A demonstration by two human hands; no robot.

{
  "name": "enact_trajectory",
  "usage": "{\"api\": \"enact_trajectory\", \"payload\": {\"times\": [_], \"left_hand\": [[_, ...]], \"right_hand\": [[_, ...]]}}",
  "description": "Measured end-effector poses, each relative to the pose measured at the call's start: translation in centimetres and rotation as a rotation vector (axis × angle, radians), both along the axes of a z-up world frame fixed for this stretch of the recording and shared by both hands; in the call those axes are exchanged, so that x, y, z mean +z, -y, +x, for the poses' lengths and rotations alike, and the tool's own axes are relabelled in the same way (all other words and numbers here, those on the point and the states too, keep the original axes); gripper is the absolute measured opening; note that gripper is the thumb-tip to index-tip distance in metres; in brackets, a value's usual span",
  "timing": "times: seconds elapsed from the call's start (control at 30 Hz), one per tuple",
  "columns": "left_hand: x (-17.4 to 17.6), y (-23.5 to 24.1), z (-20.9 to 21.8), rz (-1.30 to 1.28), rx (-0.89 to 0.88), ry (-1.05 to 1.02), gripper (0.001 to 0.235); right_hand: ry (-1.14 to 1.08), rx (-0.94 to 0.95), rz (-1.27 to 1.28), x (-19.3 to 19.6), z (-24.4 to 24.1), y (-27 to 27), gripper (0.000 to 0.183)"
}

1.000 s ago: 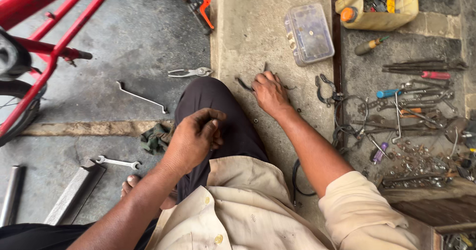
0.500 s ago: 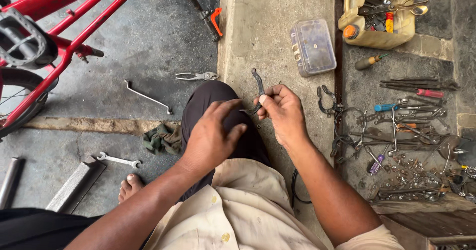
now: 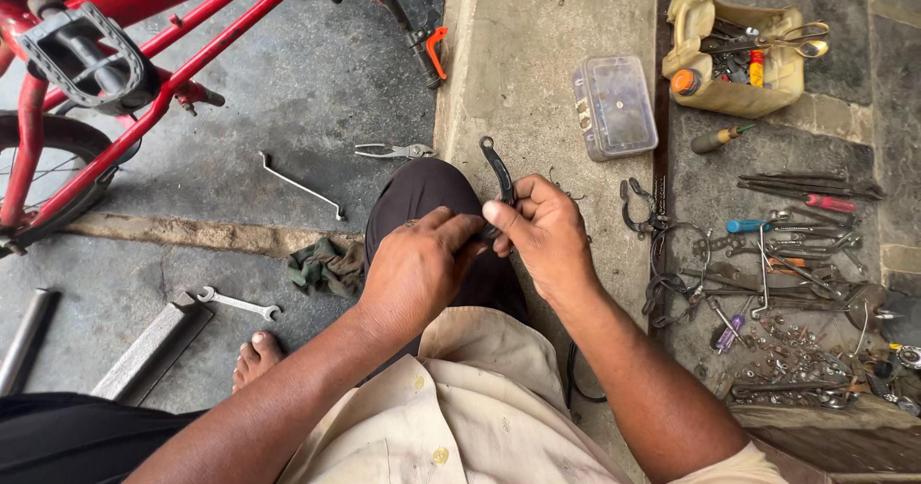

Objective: The person is sitting on the floor repairing a red bicycle. They use a wrench to loosen a bolt on the frame, then pick up a brake cable and a metal rod. They thread the cable through the rod and use pliers to bend and secure the end of the cable.

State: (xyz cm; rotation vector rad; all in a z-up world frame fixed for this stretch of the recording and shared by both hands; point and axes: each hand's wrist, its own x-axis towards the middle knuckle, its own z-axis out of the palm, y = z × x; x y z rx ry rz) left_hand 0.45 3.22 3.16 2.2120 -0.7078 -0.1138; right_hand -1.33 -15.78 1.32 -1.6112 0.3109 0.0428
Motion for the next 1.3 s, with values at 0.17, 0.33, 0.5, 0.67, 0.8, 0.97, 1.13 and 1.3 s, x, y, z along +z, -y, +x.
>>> {"api": "enact_trajectory", "payload": {"times": [0.17,0.33,0.5,0.67,0.8,0.97,1.13,1.3], "left_hand": [[0.2,-0.1,-0.2,0.015,-0.03,-0.006,0.023],[0.3,-0.7,0.1,-0.15,0.062,-0.12,0.024],[-0.2,-1.2,1.9,-0.48,0.103,-0.781,0.029],[-0.1,-1.4,2.5,-0.572,0.092,-1.151,0.032],[0.4,-1.2,1.9,-0.329,0.021,-0.942,0.029],[-1.9,-0.8,1.2,-0.258,-0.037,-0.795,0.041],[-4.3,-0.8,1.7,-0.909,0.28,-1.112,0.036],[-4.2,-0.8,2.8,-1.303,0.388,-1.222,0.032]], "right_hand": [[-0.097,-0.078,-0.291,0.5,0.1,0.0,0.035],[0.135,-0.113,-0.312,1.5,0.9,0.9,0.037],[0.331,0.236,-0.375,3.9,-0.2,1.8,0.041],[0.11,0.252,-0.17,3.5,-0.6,1.0,0.033],[-0.069,0.158,-0.327,2.9,0.0,0.4,0.02],[-0.144,0.103,-0.47,2.1,0.2,-0.1,0.017],[0.512,-0.059,-0.809,3.2,-1.2,-0.3,0.011],[0.451,0.164,-0.794,3.5,-2.8,-3.8,0.014]]}}
